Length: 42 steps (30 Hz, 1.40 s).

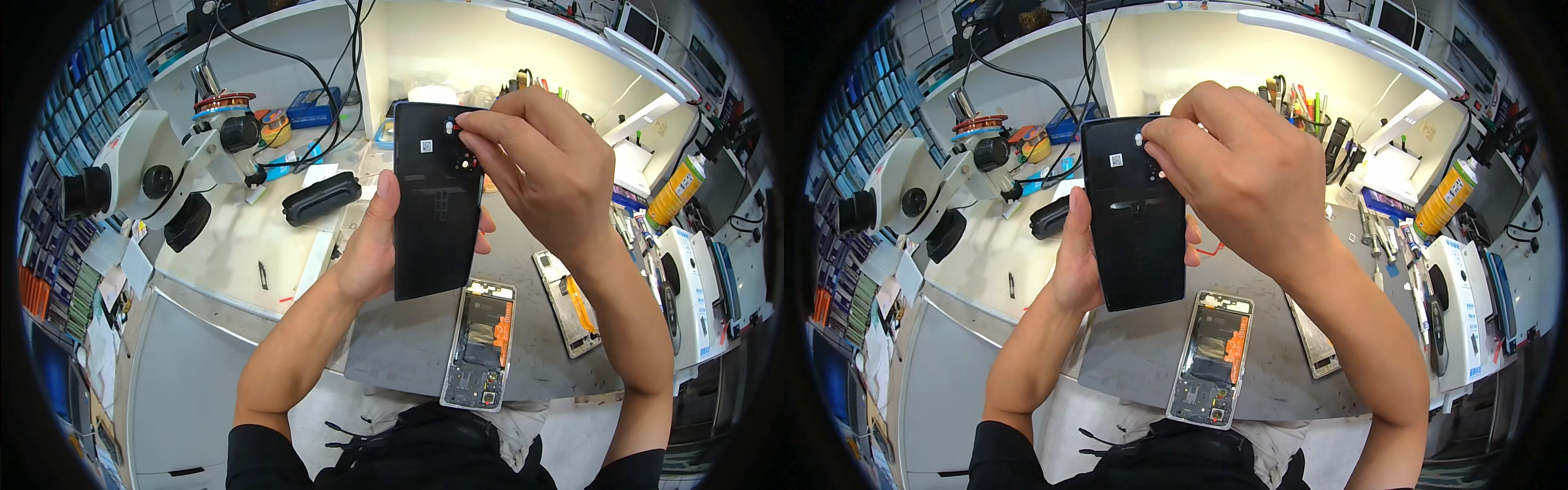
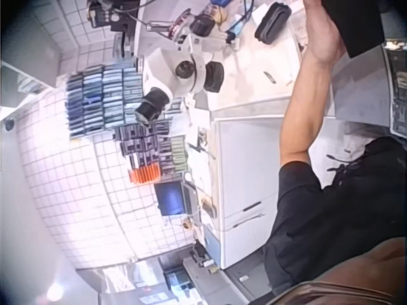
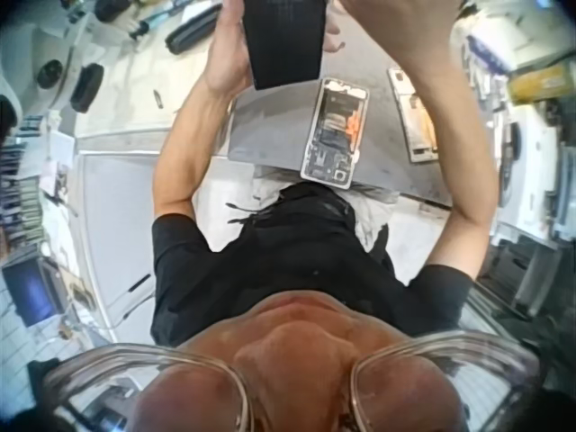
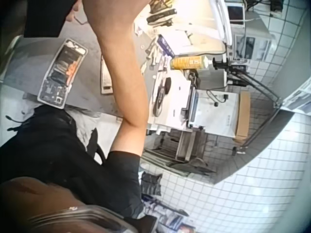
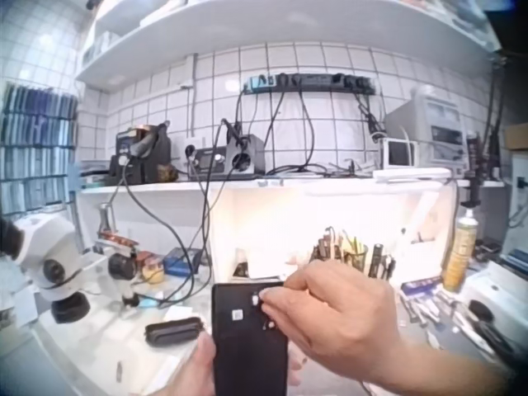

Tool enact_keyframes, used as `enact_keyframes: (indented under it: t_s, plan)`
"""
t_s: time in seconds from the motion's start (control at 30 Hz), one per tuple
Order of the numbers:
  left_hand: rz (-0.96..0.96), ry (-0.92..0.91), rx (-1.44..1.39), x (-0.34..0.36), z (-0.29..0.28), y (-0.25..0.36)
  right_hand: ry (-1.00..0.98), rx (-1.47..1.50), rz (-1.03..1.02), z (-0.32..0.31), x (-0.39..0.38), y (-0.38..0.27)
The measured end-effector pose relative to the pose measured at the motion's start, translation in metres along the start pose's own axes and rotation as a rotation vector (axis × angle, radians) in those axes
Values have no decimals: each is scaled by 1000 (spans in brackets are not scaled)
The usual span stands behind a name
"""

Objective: The person uses a screwdriver to remove screws from a disassembled smartphone chassis and cleans the internal components with a cotton swab. They then pick up a black smartphone back cover and use a red string to remove a small component from the camera module area.

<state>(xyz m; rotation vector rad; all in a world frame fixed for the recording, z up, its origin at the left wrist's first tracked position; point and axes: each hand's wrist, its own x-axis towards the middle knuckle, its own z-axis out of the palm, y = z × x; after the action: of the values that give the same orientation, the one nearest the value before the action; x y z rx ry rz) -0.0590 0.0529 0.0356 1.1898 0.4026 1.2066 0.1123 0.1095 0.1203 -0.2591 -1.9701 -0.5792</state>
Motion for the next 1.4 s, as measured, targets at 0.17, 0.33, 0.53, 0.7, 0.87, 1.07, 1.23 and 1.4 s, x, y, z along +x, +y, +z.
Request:
enact_keyframes:
  t_s: [0.17, 0.33, 0.53, 0.7, 0.87, 1.07, 1.23, 1.4]
  plan:
    - [4, 28, 75, 1, 1, 0, 40, -132, -87, 10, -2, 8]
    - [-9, 55, 138, -1, 5, 2, 30, -218, -159, 12, -3, 10]
    - [0, 35, 148, -5, 5, 0, -3, -280, -198, 10, -2, 10]
    - [12, 25, 143, -4, 5, 1, 1, -250, -220, 10, -2, 15]
    - [-7, 53, 188, -3, 6, 1, -15, -212, -213, 9, -2, 15]
    - [-50, 121, 302, -6, 13, 3, -25, -203, -203, 7, -2, 13]
    - [-53, 108, 359, -8, 12, 4, -35, -220, -195, 8, -3, 11]
    - [-73, 68, 364, -9, 10, 6, -37, -215, -203, 8, -4, 13]
